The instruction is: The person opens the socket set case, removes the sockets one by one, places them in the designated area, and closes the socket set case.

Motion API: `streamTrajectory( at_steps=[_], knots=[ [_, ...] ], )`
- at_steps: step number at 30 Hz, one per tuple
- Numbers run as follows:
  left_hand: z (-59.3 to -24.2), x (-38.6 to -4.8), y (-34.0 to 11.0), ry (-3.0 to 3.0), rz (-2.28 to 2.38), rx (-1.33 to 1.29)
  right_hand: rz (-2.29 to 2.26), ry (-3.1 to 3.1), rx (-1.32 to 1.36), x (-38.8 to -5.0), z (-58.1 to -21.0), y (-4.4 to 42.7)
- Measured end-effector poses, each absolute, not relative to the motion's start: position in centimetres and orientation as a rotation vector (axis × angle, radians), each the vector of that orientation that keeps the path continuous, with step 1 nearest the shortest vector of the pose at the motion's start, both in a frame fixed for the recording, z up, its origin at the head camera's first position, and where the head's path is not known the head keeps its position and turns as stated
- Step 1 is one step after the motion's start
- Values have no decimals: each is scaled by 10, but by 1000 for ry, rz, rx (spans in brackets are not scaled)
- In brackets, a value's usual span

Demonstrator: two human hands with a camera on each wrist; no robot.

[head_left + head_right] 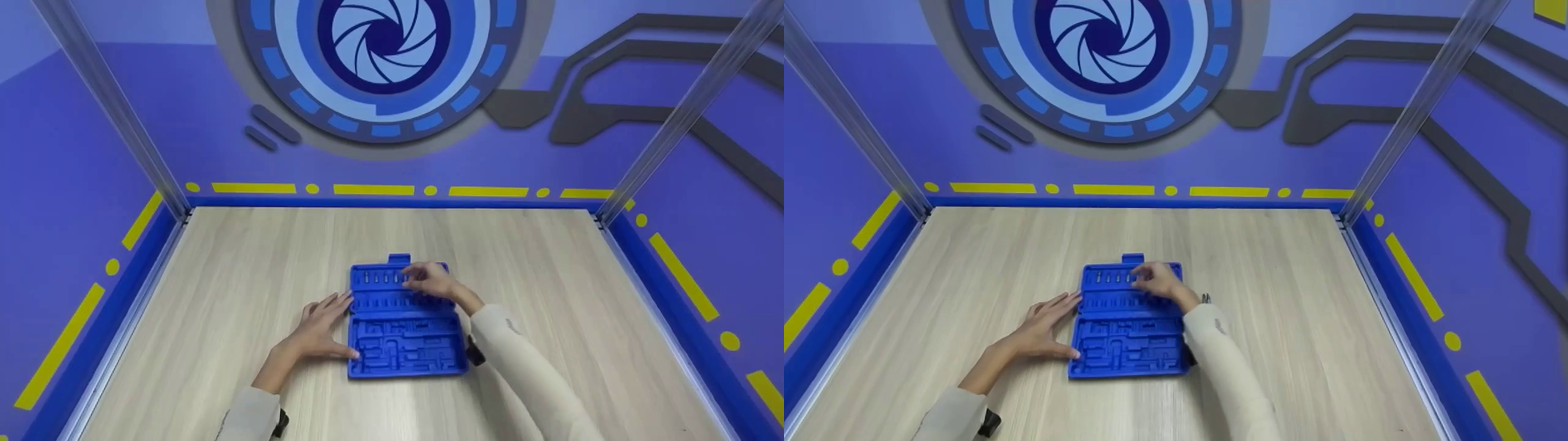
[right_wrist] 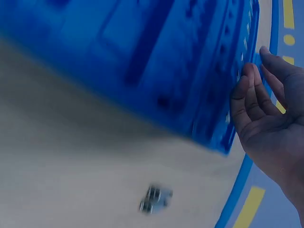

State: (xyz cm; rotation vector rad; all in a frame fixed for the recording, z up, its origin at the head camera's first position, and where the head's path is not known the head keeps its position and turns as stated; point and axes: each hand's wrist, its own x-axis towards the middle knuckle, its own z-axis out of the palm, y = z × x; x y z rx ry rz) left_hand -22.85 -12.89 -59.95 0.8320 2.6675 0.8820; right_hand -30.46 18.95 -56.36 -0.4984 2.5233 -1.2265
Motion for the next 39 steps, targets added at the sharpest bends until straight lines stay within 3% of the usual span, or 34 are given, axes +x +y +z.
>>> streamTrajectory(
  at_steps=[15, 24, 39],
  knots=[
    [-601, -226, -136, 2691, 876, 857, -1438, 2547, -526, -313, -587, 103],
    [-602, -223, -132, 2675, 892, 860, -1020, 2830, -218, -313, -591, 88],
    [-602, -229, -130, 2687, 853, 849, -852, 2848, -145, -318, -581, 81]
  ],
)
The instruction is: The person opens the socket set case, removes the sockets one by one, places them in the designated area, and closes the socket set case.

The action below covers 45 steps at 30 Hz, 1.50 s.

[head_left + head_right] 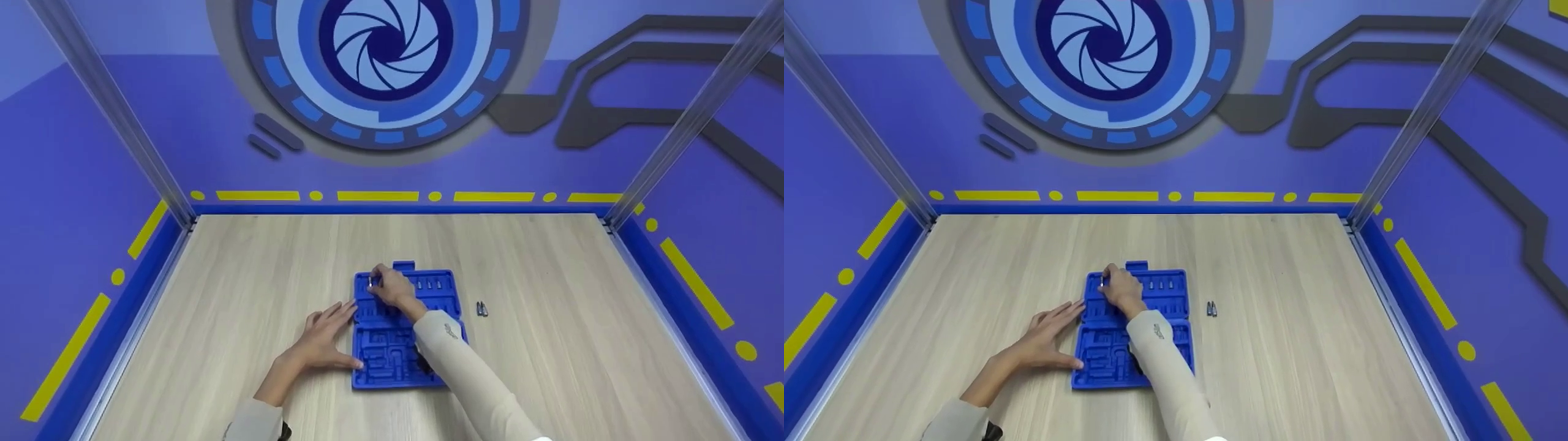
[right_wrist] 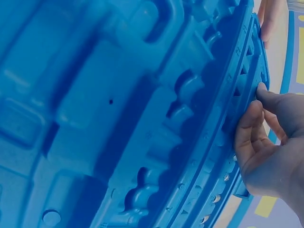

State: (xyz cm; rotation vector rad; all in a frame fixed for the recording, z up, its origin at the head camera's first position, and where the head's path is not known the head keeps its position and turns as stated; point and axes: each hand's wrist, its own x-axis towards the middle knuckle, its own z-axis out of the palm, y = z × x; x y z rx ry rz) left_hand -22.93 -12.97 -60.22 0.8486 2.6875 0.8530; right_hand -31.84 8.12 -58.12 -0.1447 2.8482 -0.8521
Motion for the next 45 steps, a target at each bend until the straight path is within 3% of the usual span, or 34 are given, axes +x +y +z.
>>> streamTrajectory(
  at_steps=[22, 45],
  knots=[
    [-599, -223, -130, 2683, 875, 816, -1271, 3040, -337, -304, -606, 81],
    [-597, -227, -129, 2671, 851, 807, -1938, 2623, -213, -313, -609, 86]
  ],
)
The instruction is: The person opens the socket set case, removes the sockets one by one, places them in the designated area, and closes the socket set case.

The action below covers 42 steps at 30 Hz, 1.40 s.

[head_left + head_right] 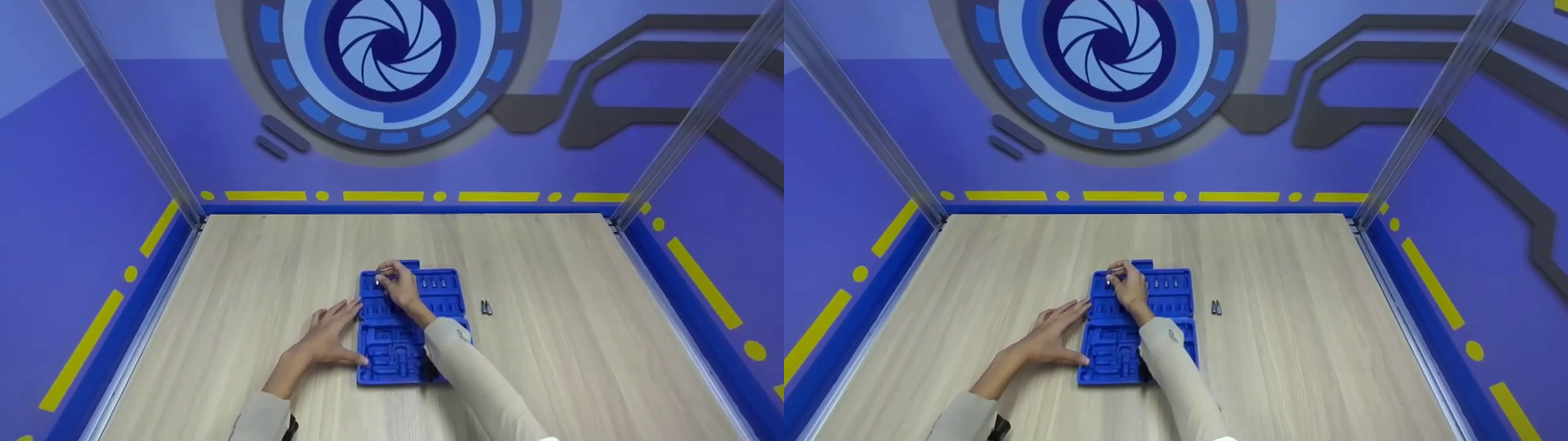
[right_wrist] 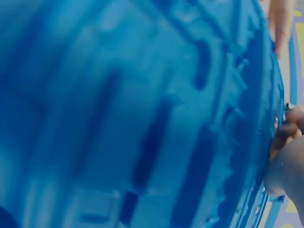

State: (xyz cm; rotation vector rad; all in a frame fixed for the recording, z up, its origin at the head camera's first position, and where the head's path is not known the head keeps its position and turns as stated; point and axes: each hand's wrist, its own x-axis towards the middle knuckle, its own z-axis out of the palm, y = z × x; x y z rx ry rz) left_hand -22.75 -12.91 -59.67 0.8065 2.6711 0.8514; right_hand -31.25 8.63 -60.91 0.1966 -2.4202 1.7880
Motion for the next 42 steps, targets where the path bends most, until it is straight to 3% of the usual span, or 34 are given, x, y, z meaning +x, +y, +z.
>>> streamTrajectory(
  at_steps=[15, 21, 27, 35, 42],
  knots=[
    [-598, -227, -127, 2680, 839, 790, 2214, -2377, -212, -306, -583, 127],
    [-598, -228, -127, 2682, 844, 791, 2230, -2398, -254, -302, -580, 146],
    [-596, -226, -127, 2672, 855, 789, 2248, -2430, -208, -294, -578, 164],
    [-597, -227, -129, 2663, 844, 796, 1958, -2722, 123, -281, -569, 200],
    [-597, -227, -126, 2670, 836, 807, 1813, -2835, 250, -264, -565, 245]
  ],
)
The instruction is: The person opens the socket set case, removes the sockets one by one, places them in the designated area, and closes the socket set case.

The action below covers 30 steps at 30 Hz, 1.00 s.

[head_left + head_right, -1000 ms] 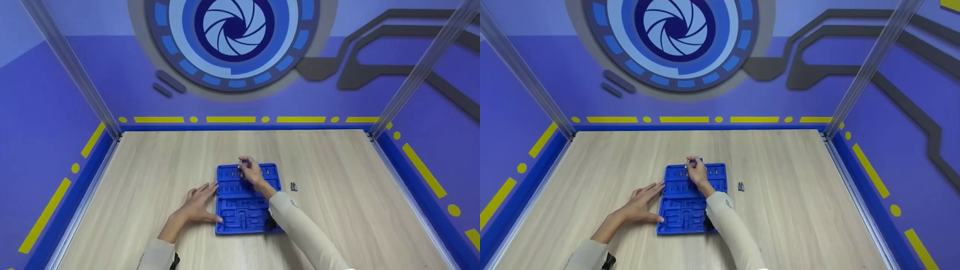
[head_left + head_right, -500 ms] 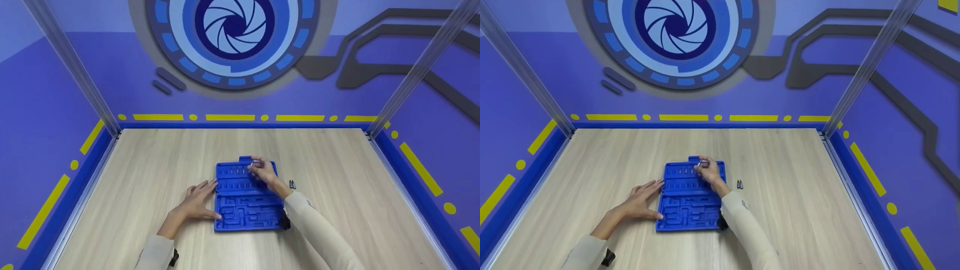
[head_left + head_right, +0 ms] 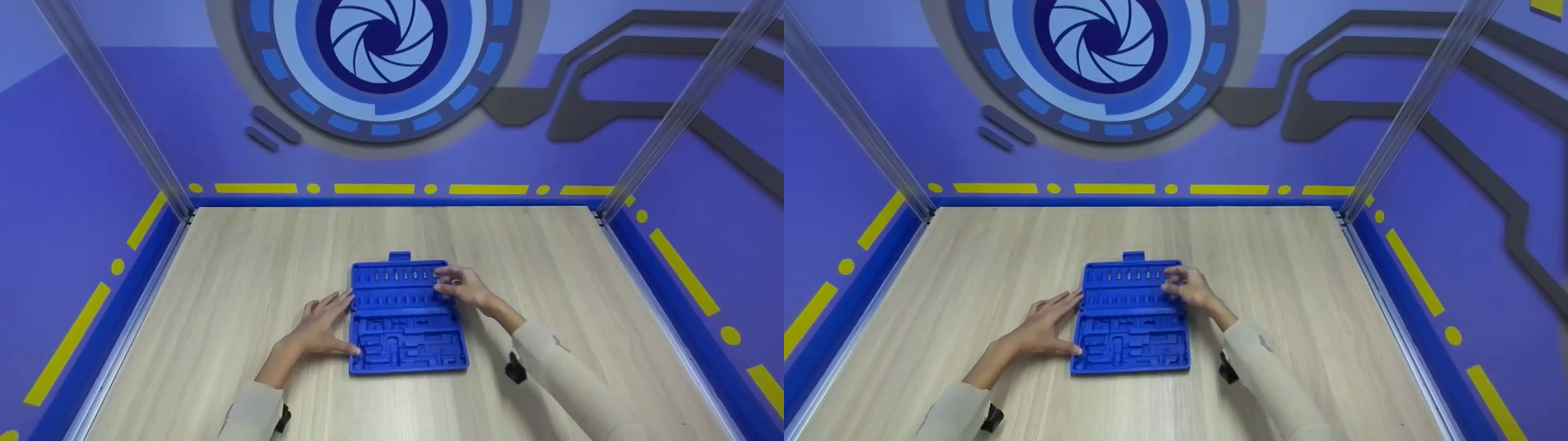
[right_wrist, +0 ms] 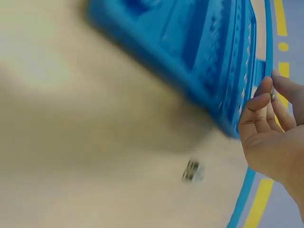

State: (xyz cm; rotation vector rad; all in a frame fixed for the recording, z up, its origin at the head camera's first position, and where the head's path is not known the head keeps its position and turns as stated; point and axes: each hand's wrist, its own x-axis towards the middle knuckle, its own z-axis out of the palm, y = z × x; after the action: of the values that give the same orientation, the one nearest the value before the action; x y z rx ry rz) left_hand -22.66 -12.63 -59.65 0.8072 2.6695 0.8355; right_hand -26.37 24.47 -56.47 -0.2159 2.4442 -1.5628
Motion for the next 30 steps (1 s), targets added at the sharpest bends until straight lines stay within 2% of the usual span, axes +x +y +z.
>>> streamTrajectory(
  at_steps=[10, 23, 30],
  knots=[
    [-596, -228, -126, 2679, 840, 821, -1514, 2442, -355, -247, -560, 302],
    [-596, -226, -128, 2666, 858, 810, -1291, 2600, -532, -244, -570, 335],
    [-595, -225, -126, 2667, 855, 790, -1182, 2679, -467, -244, -580, 344]
  ],
)
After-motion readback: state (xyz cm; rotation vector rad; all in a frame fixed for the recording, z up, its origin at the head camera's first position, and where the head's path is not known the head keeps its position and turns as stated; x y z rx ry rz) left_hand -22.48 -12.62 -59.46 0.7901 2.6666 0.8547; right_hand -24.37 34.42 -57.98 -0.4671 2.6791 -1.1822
